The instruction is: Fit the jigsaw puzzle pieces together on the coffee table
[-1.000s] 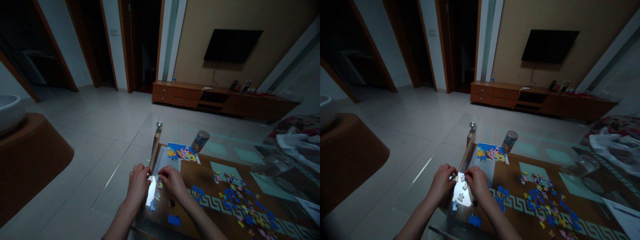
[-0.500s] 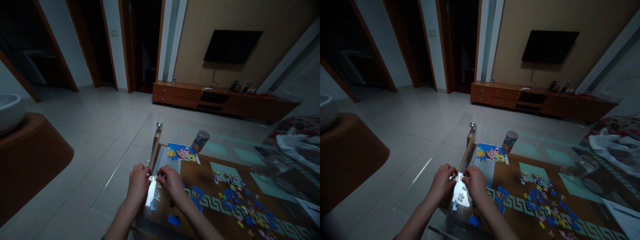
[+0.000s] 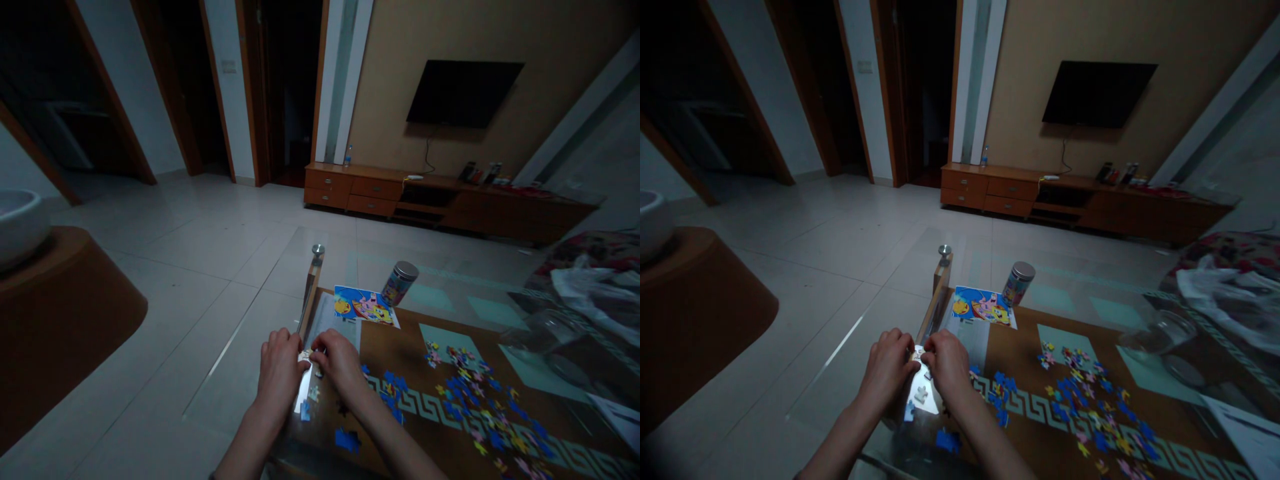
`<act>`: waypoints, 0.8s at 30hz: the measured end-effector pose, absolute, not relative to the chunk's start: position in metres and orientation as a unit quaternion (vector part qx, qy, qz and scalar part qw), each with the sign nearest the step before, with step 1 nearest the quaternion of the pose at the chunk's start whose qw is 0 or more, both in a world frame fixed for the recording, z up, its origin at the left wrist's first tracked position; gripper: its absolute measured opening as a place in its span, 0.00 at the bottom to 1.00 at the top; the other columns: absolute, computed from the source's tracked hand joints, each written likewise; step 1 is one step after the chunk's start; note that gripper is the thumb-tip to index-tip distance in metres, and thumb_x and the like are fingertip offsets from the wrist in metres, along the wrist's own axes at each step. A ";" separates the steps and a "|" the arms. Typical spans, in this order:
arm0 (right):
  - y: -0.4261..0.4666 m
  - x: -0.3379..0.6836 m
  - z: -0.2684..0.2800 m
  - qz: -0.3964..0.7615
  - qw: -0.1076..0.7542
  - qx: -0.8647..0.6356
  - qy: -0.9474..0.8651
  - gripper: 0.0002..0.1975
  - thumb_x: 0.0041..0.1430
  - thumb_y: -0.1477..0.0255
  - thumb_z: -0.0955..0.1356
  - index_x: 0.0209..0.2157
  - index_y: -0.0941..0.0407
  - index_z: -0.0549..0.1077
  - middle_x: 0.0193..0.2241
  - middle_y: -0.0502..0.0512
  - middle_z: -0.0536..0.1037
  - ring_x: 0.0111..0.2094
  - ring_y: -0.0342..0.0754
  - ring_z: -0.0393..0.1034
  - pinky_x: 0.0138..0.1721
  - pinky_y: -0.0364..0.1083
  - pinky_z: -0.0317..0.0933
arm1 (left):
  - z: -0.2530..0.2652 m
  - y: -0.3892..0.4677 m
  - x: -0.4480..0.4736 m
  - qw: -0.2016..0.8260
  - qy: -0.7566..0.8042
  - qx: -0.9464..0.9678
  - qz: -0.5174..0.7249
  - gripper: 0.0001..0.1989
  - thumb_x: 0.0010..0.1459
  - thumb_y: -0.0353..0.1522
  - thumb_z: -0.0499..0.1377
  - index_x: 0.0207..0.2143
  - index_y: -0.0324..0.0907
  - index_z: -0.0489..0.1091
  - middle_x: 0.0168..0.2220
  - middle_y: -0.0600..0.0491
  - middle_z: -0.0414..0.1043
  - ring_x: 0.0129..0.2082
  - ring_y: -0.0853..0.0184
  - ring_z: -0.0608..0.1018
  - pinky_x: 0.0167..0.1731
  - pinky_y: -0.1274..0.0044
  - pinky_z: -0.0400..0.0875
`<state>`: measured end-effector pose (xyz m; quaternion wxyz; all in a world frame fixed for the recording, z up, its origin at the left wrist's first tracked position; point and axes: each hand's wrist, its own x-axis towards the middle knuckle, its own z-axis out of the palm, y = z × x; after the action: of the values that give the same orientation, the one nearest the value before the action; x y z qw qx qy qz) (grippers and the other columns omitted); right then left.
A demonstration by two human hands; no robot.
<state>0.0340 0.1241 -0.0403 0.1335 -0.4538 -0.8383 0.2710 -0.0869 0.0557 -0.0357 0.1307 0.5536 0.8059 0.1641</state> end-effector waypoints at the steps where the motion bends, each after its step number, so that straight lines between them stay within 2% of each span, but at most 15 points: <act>1: 0.125 0.034 -0.041 0.274 0.132 -0.453 -0.838 0.05 0.50 0.78 0.68 0.30 0.56 0.75 0.32 0.53 0.75 0.36 0.47 0.69 0.36 0.41 0.57 | -0.035 0.056 -0.086 0.132 0.805 0.556 0.163 0.07 0.49 0.27 0.60 0.34 0.41 0.70 0.38 0.51 0.67 0.42 0.60 0.66 0.40 0.73 0.56; 6: 0.127 0.036 -0.041 0.280 0.118 -0.442 -0.844 0.06 0.51 0.78 0.68 0.31 0.55 0.75 0.33 0.52 0.75 0.36 0.47 0.69 0.38 0.42 0.58 | -0.036 0.056 -0.089 0.152 0.797 0.557 0.177 0.07 0.49 0.24 0.58 0.32 0.43 0.70 0.36 0.53 0.67 0.42 0.62 0.67 0.39 0.75 0.56; 12: 0.125 0.037 -0.040 0.273 0.128 -0.436 -0.848 0.06 0.52 0.78 0.67 0.31 0.55 0.75 0.32 0.53 0.75 0.37 0.47 0.69 0.38 0.42 0.58 | -0.035 0.053 -0.092 0.155 0.803 0.553 0.162 0.10 0.49 0.25 0.58 0.36 0.42 0.69 0.38 0.52 0.67 0.42 0.63 0.66 0.40 0.75 0.56; 24: 0.126 0.037 -0.040 0.287 0.127 -0.434 -0.844 0.06 0.51 0.78 0.68 0.31 0.55 0.75 0.32 0.52 0.74 0.36 0.47 0.68 0.37 0.42 0.57 | -0.034 0.055 -0.094 0.161 0.799 0.549 0.188 0.07 0.51 0.24 0.58 0.30 0.44 0.71 0.34 0.53 0.67 0.41 0.64 0.67 0.39 0.76 0.56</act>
<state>0.0374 0.1262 -0.0405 0.1267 -0.4345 -0.8443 0.2869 -0.0936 0.0547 -0.0343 0.1608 0.5489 0.7985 0.1875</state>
